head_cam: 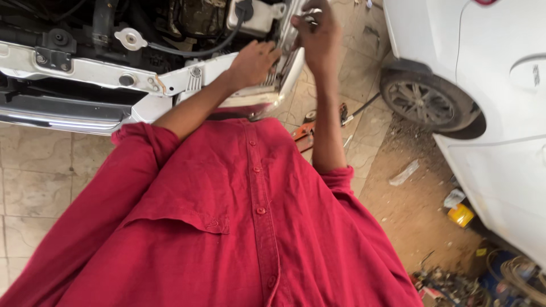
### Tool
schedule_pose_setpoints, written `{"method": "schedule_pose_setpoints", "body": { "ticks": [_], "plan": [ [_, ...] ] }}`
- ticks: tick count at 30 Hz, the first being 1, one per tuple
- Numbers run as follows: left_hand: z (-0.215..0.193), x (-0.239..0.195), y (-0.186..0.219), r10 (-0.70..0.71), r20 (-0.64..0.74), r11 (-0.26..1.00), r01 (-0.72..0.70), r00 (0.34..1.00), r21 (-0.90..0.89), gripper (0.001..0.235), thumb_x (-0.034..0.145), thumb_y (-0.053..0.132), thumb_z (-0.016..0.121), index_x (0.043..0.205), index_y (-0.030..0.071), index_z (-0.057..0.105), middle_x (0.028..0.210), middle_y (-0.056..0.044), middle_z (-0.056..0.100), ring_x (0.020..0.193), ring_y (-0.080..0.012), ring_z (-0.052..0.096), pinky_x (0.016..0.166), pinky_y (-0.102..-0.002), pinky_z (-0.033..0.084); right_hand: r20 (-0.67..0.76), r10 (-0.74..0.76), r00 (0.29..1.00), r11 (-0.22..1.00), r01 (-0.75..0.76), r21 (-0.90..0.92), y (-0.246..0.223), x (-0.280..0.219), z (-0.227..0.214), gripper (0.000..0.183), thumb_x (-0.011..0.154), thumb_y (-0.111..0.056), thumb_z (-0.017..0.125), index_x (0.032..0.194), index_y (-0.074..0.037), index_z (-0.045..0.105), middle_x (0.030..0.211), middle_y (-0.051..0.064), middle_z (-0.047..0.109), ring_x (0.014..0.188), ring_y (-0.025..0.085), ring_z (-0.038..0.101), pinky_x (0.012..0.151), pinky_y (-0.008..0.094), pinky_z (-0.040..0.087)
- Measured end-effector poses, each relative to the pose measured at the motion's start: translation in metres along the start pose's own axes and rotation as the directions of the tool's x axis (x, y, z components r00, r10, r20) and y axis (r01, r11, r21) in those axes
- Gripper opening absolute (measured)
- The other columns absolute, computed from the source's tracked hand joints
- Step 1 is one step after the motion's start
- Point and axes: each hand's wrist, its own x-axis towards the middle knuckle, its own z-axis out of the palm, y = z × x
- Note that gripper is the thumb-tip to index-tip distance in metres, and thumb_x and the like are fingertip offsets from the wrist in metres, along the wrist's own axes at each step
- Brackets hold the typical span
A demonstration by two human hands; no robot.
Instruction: The person uses a wrench to tighten bolts on the front bumper of a white car with the hood open. The person works on the headlight area and the lower bumper section, repeatedly adjusting the tool to secure the fasteners.
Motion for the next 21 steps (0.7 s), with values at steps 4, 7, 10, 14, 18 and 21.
{"method": "schedule_pose_setpoints", "body": {
  "ticks": [4,7,10,14,18,21],
  "plan": [
    [0.009,0.0,-0.005,0.039,-0.03,0.997,-0.041,0.999,-0.06,0.035,0.089,0.012,0.071,0.123,0.004,0.066,0.11,-0.014,0.064,0.106,-0.0333,0.064,0.088,-0.046,0.046,-0.074,-0.072,0.995,0.995,0.067,-0.074,-0.017,-0.047,-0.031,0.017,0.097,0.005,0.071,0.111,0.004,0.061,0.093,0.013,0.078,0.074,0.013,0.079,0.055,0.029,0.062],
    [0.004,0.001,-0.005,0.047,0.013,0.991,-0.045,0.999,-0.125,0.031,0.091,0.01,0.071,0.121,0.002,0.067,0.108,-0.015,0.065,0.106,-0.0368,0.064,0.087,-0.049,0.047,-0.138,-0.113,0.984,0.972,0.08,-0.22,-0.021,-0.08,-0.041,0.009,0.098,0.005,0.07,0.106,0.004,0.064,0.088,0.011,0.079,0.074,0.013,0.079,0.059,0.027,0.063],
    [-0.001,-0.003,-0.002,0.039,0.0,0.982,-0.038,0.999,-0.183,0.024,0.096,0.007,0.067,0.119,0.002,0.068,0.117,-0.017,0.067,0.106,-0.0405,0.064,0.089,-0.05,0.049,-0.207,-0.143,0.968,0.924,0.056,-0.379,-0.027,-0.108,-0.051,0.01,0.098,0.001,0.077,0.101,0.004,0.067,0.079,0.011,0.078,0.068,0.015,0.073,0.057,0.028,0.055],
    [0.006,-0.005,-0.011,0.126,-0.094,0.978,-0.139,0.988,-0.153,0.022,0.095,0.01,0.069,0.115,0.0,0.069,0.103,-0.022,0.069,0.094,-0.0439,0.066,0.079,-0.052,0.05,-0.459,-0.132,0.879,0.989,0.089,-0.114,-0.015,-0.142,-0.06,0.007,0.103,-0.005,0.07,0.1,0.002,0.068,0.09,0.012,0.082,0.075,0.017,0.079,0.066,0.029,0.067],
    [0.027,-0.004,-0.019,-0.05,-0.079,0.932,0.018,0.996,-0.361,0.015,0.109,0.014,0.062,0.109,0.001,0.068,0.09,-0.019,0.069,0.081,-0.0402,0.069,0.073,-0.05,0.051,-0.623,0.097,0.776,0.99,-0.012,0.139,0.017,-0.169,-0.063,0.027,0.095,-0.025,0.075,0.097,0.0,0.066,0.085,0.014,0.077,0.07,0.02,0.082,0.065,0.034,0.067],
    [0.026,-0.014,-0.013,-0.192,-0.057,0.787,0.119,0.98,-0.605,0.019,0.114,0.016,0.056,0.106,0.0,0.064,0.088,-0.018,0.068,0.078,-0.0384,0.067,0.073,-0.047,0.051,-0.661,0.306,0.685,0.943,-0.122,0.31,0.05,-0.196,-0.038,0.035,0.094,-0.027,0.075,0.097,0.006,0.063,0.088,0.018,0.074,0.075,0.024,0.082,0.072,0.037,0.067]
  ]
}}
